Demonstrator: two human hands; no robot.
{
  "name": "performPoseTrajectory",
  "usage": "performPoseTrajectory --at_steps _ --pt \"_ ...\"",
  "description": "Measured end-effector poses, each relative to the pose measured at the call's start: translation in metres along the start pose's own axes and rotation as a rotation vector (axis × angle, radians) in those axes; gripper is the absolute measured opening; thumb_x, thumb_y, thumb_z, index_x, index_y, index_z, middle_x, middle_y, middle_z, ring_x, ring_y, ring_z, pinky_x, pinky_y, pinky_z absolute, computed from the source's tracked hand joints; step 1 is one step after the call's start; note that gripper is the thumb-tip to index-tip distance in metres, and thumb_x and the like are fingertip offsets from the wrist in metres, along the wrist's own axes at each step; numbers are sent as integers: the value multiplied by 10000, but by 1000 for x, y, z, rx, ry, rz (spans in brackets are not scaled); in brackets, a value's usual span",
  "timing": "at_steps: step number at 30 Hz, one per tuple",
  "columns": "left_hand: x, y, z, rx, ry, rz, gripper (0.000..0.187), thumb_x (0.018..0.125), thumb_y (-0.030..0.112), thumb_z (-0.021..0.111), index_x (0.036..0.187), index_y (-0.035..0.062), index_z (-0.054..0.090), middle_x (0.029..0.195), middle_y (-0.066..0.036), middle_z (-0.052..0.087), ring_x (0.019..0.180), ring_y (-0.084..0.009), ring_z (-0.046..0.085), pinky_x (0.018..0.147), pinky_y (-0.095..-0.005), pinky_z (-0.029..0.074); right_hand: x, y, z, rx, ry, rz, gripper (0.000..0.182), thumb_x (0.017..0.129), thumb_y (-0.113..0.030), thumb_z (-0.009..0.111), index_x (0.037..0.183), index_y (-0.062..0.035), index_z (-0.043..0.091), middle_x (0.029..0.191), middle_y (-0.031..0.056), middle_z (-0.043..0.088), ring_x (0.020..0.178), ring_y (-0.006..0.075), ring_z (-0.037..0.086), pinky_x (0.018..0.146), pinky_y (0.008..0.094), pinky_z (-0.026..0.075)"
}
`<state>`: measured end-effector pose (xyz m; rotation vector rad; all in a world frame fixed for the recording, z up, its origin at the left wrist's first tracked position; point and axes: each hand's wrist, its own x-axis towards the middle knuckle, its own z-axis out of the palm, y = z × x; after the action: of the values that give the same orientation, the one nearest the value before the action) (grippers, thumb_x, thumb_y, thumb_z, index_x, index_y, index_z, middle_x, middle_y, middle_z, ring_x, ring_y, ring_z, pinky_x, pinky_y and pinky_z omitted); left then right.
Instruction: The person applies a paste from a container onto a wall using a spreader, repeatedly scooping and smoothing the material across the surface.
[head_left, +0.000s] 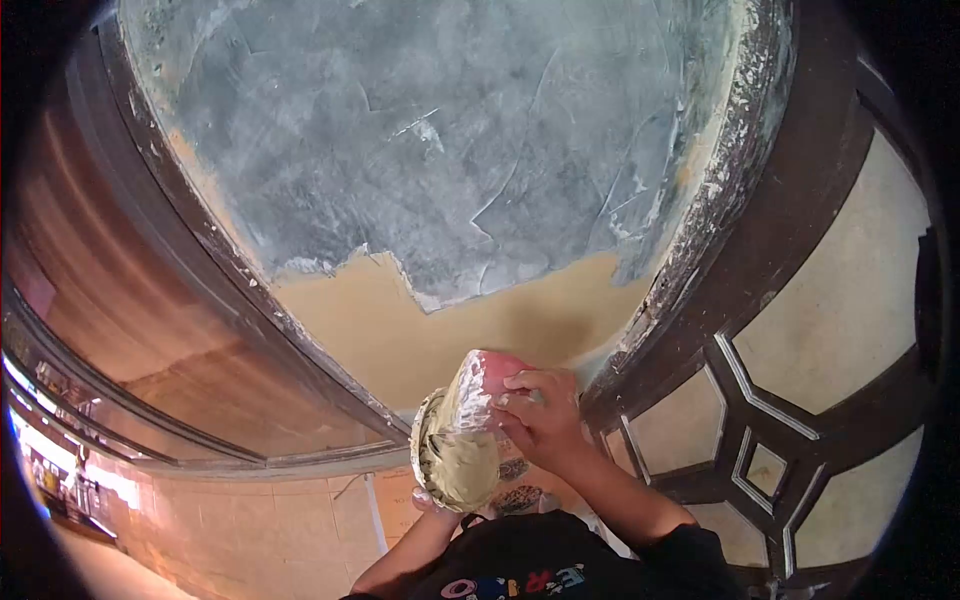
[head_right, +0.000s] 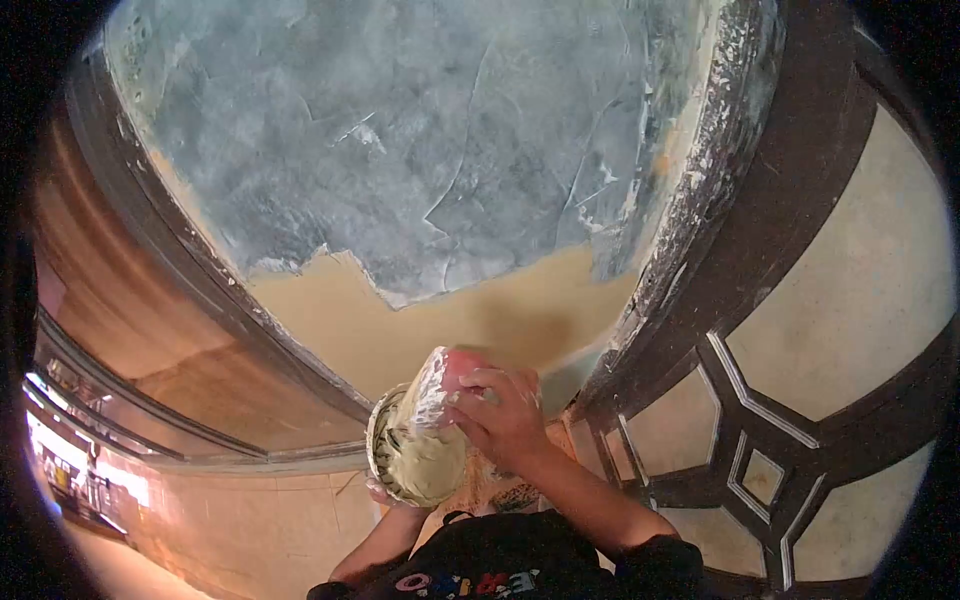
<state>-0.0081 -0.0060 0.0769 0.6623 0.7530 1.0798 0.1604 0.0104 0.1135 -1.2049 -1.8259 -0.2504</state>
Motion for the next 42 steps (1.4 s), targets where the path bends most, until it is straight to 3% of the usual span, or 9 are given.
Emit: performPoseTrajectory --at_steps 4,6,7,8,13,16,27,36,42 --pt "4 2 -2 30 -4 -29 1040 622 868 307 1385 163 263 1392 -86 334 1238 -316 373 1017 -486 324 -3 12 9 107 82 170 284 678 -117 709 939 -135 598 952 47 551 884 244 546 763 378 395" --pt "5 2 -6 45 -11 -44 1040 622 869 304 1385 163 263 1392 -85 335 1239 -316 373 1017 -486 323 -11 28 14 465 76 501 211 755 -96 669 946 -105 578 967 66 554 830 189 573 677 322 437" --pt "22 -29 -48 -220 -283 132 1007 651 858 266 1382 166 277 1388 -79 348 1241 -314 373 1021 -489 311 -25 46 22 450 91 502 211 755 -96 669 946 -105 578 967 66 554 830 189 573 677 322 437" --pt "22 -30 -53 -218 -304 124 1007 651 858 266 1382 166 277 1388 -79 348 1241 -314 373 1021 -489 311 -47 67 35 594 70 695 227 808 -131 632 1010 -99 534 987 79 551 779 176 589 615 299 455" --pt "26 -29 -63 -251 -155 87 933 696 820 275 1354 161 321 1357 -88 383 1222 -310 392 1015 -480 322 -89 85 31 1002 281 1305 386 911 -339 504 1189 -140 326 957 85 541 606 181 606 474 276 506" --pt "26 -31 -70 -225 -131 35 923 697 818 286 1342 159 336 1339 -87 398 1207 -306 403 1003 -473 342 -107 94 31 1032 305 1514 397 902 -394 499 1175 -134 377 931 70 545 577 175 603 472 274 505" --pt "16 -42 -51 -282 -99 33 800 782 740 292 1341 169 326 1329 -66 399 1199 -278 413 994 -448 364 -22 153 5 1168 431 1235 387 904 -411 487 1087 -71 464 787 57 538 514 143 568 433 255 471" --pt "19 -56 -23 -239 14 45 810 770 750 309 1330 165 340 1293 -56 432 1161 -269 447 971 -436 388 -81 183 29 1098 248 1438 425 892 -456 486 1060 -66 503 791 38 569 522 131 565 438 266 487" --pt "26 -72 -17 -222 37 32 792 774 743 323 1319 169 352 1276 -55 446 1149 -265 459 968 -435 396 -25 173 -3 1152 347 1145 357 925 -333 472 1124 -38 440 916 69 568 579 150 601 482 251 500"
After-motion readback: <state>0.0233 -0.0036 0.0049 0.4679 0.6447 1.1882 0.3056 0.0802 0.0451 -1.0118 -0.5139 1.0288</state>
